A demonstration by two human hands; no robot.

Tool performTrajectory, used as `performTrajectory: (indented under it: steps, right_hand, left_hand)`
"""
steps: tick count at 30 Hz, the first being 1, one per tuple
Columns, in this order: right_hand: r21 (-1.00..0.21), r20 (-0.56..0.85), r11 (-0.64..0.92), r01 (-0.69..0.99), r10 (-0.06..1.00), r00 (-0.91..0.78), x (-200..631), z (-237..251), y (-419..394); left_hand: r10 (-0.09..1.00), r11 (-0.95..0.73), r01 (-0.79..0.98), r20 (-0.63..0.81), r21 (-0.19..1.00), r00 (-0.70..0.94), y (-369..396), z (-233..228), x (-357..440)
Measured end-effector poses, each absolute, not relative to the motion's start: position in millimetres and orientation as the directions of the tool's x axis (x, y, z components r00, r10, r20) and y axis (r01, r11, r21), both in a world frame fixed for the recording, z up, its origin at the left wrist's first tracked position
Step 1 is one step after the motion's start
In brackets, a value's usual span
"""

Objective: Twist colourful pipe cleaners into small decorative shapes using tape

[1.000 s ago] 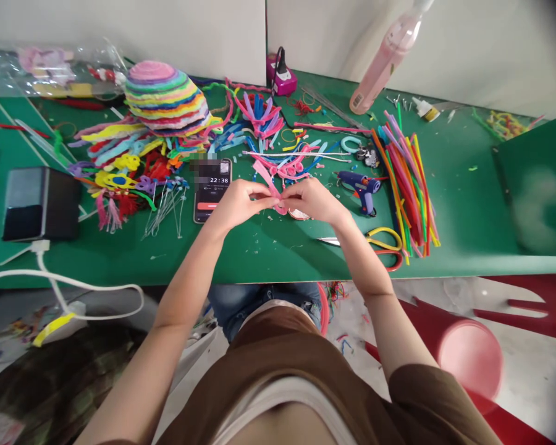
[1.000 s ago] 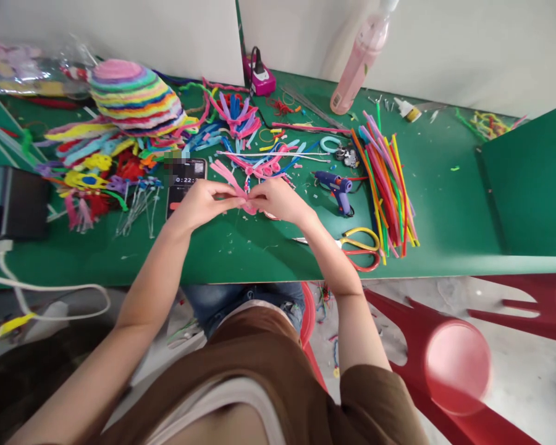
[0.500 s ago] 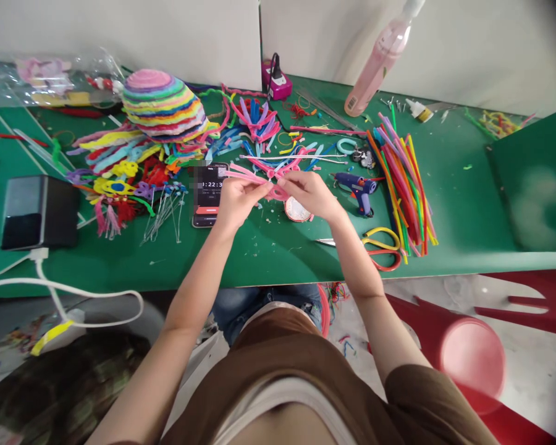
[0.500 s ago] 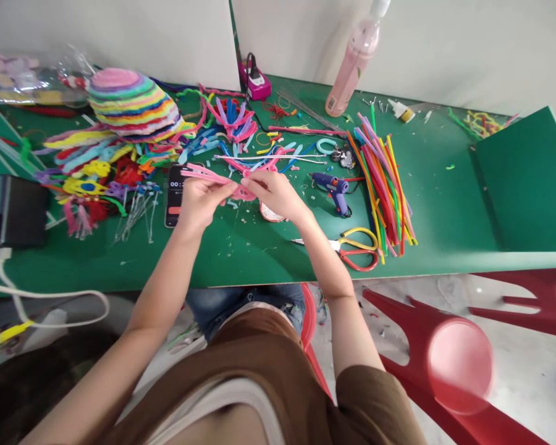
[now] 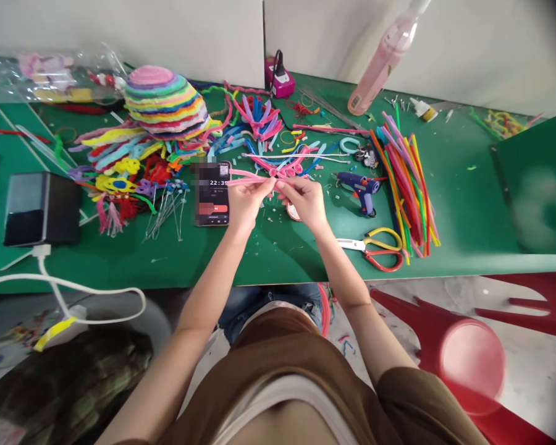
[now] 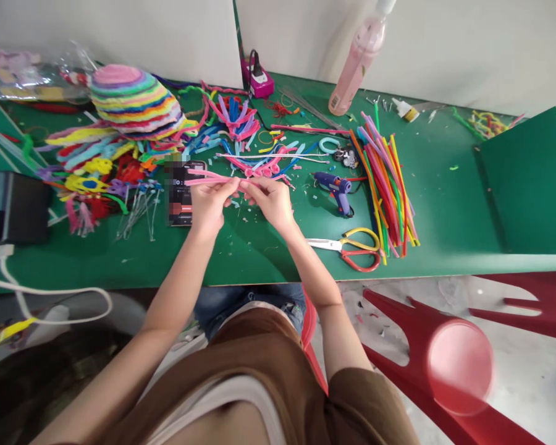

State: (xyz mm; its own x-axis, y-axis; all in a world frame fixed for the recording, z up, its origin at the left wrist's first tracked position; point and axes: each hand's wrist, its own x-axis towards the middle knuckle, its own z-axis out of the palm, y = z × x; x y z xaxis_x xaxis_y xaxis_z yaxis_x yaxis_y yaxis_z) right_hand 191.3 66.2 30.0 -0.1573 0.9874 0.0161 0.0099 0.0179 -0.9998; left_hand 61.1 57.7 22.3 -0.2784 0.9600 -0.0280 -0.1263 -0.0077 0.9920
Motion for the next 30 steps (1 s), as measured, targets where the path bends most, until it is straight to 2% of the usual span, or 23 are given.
performTrajectory:
  steps: [3, 8, 15, 18, 22, 30]
  right_hand:
    - [-1.000, 0.009, 0.007, -0.013, 0.991, -0.135, 191, 31, 67]
    - [-0.992, -0.061, -0.076, -0.100, 0.987, -0.152, 194, 34, 68]
    - [-0.962, -0.136, -0.193, -0.192, 0.952, -0.276, 194, 41, 65]
    - [-0.952, -0.159, -0.229, -0.201, 0.937, -0.311, 193, 41, 63]
    - [-0.952, -0.162, -0.247, -0.183, 0.910, -0.382, 194, 41, 61]
    - [-0.930, -0.160, -0.272, -0.248, 0.906, -0.393, 198, 44, 61]
  left_hand:
    - [0.958, -0.034, -0.136, -0.007, 0.990, -0.287, 55, 18, 65]
    - [0.989, -0.055, -0.200, 0.026, 0.978, -0.145, 53, 11, 57]
    - [0.995, -0.095, -0.197, 0.085, 0.976, -0.061, 65, 12, 39]
    - [0.995, -0.091, -0.187, 0.099, 0.978, 0.034, 71, 11, 32]
    - [0.957, -0.179, -0.220, 0.222, 0.959, 0.188, 74, 10, 24]
    - [0.887, -0.339, -0.284, 0.405, 0.897, 0.222, 77, 3, 21]
